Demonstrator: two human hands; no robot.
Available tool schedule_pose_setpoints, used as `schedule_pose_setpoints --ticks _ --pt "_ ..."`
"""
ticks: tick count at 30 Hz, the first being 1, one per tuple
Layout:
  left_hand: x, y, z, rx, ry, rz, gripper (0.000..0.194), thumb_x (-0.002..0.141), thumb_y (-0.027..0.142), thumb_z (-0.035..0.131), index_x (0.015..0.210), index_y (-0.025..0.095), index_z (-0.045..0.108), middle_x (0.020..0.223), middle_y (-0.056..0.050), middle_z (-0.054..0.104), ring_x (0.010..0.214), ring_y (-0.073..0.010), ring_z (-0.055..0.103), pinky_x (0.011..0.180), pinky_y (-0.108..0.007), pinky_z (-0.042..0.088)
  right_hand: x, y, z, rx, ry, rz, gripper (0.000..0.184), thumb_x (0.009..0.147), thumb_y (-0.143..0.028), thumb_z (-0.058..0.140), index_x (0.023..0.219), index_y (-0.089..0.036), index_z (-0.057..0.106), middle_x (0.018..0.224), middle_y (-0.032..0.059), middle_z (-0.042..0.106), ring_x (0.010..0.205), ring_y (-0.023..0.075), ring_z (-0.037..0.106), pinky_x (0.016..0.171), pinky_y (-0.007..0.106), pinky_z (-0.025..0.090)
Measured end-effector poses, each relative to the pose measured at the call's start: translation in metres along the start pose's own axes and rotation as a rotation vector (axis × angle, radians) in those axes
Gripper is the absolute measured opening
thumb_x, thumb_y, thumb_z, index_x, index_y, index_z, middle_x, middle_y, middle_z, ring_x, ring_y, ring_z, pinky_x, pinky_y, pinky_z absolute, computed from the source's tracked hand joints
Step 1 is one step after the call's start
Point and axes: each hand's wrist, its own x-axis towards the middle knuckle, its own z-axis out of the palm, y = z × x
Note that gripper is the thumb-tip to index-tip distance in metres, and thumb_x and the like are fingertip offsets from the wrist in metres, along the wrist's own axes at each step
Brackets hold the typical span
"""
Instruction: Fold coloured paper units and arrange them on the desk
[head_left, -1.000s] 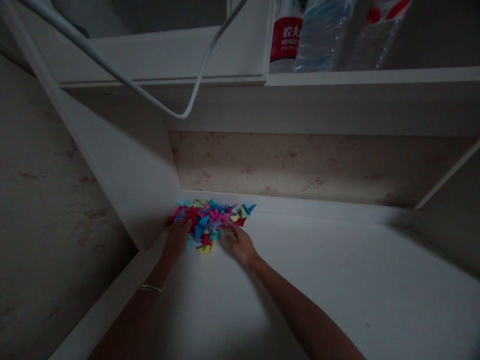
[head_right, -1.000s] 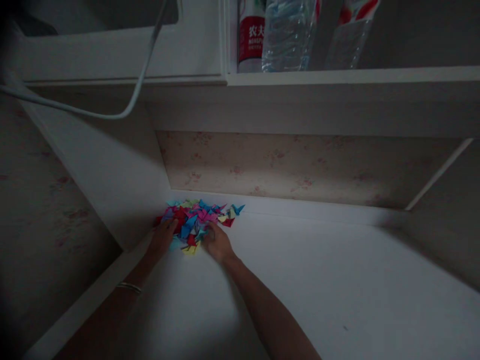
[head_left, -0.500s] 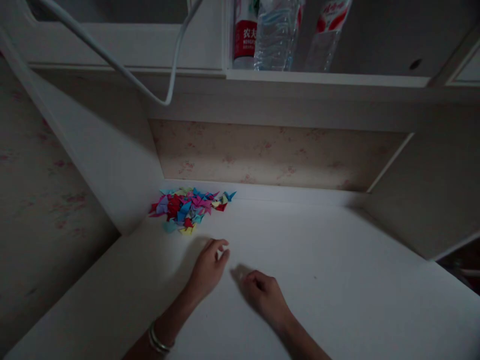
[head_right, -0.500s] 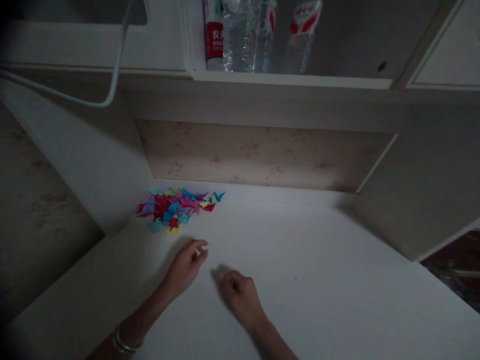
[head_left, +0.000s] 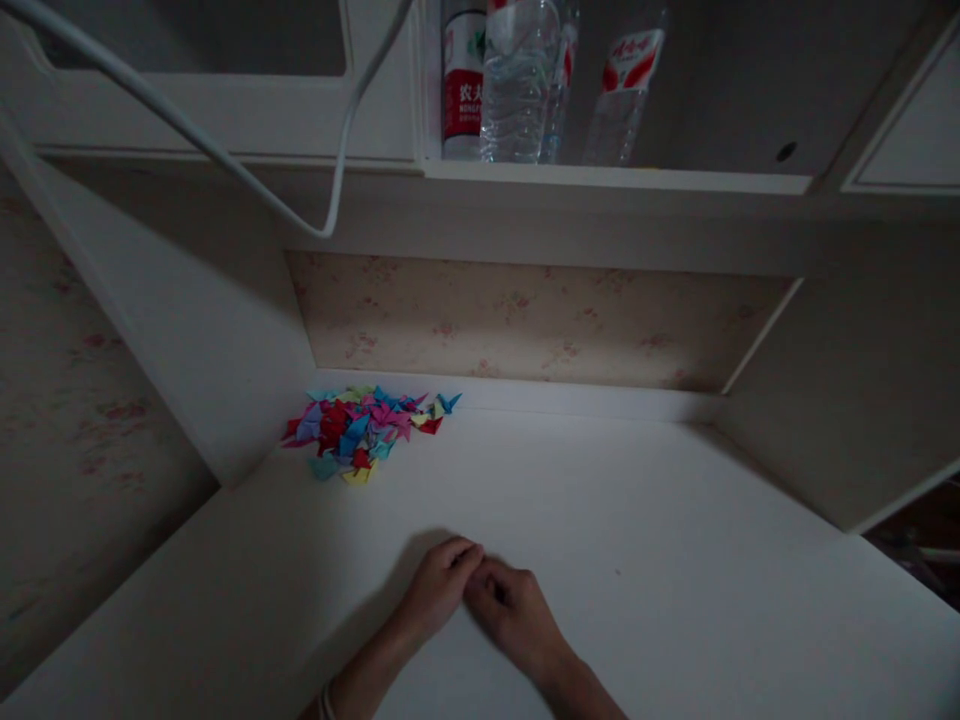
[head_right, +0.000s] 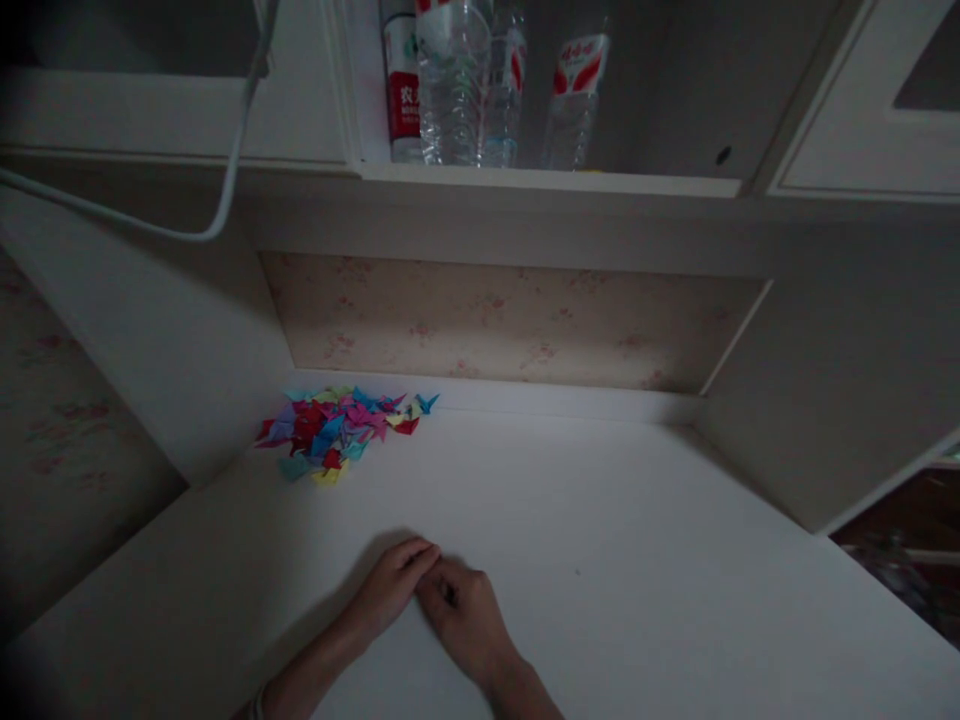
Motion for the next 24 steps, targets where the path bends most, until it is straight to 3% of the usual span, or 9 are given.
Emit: schedule_pose_setpoints --ticks 8,24 --pt "0.0019 -0.0041 0.0016 -0.097 -0.028 -0.038 0.035 0.084 0.045 0.048 0.069 0.017 0.062 0.068 -0.002 0.062 0.07 -0.017 0.056 0.065 -0.026 0.042 0.0009 -0.0083 -0.0039 0.066 -0.013 -0.004 0.02 0.087 -0.031 0.051 0.093 -0.023 0.068 0.063 -0.0041 0.052 0.056 0.0114 0.044 0.053 0.022 0.034" --pt "-0.0011 0.0051 -0.0013 -0.075 -0.04 -0.068 0.033 0.083 0.043 0.048 0.067 0.017 0.063 0.067 -0.001 0.061 0.069 -0.0167 0.055 0.065 -0.026 0.041 -0.0016 -0.0111 -0.0065 0.085 -0.063 0.009 0.021 0.085 -0.028 0.052 0.098 -0.024 0.069 0.058 -0.0057 0.049 0.052 0.0109 0.042 0.05 0.022 0.031"
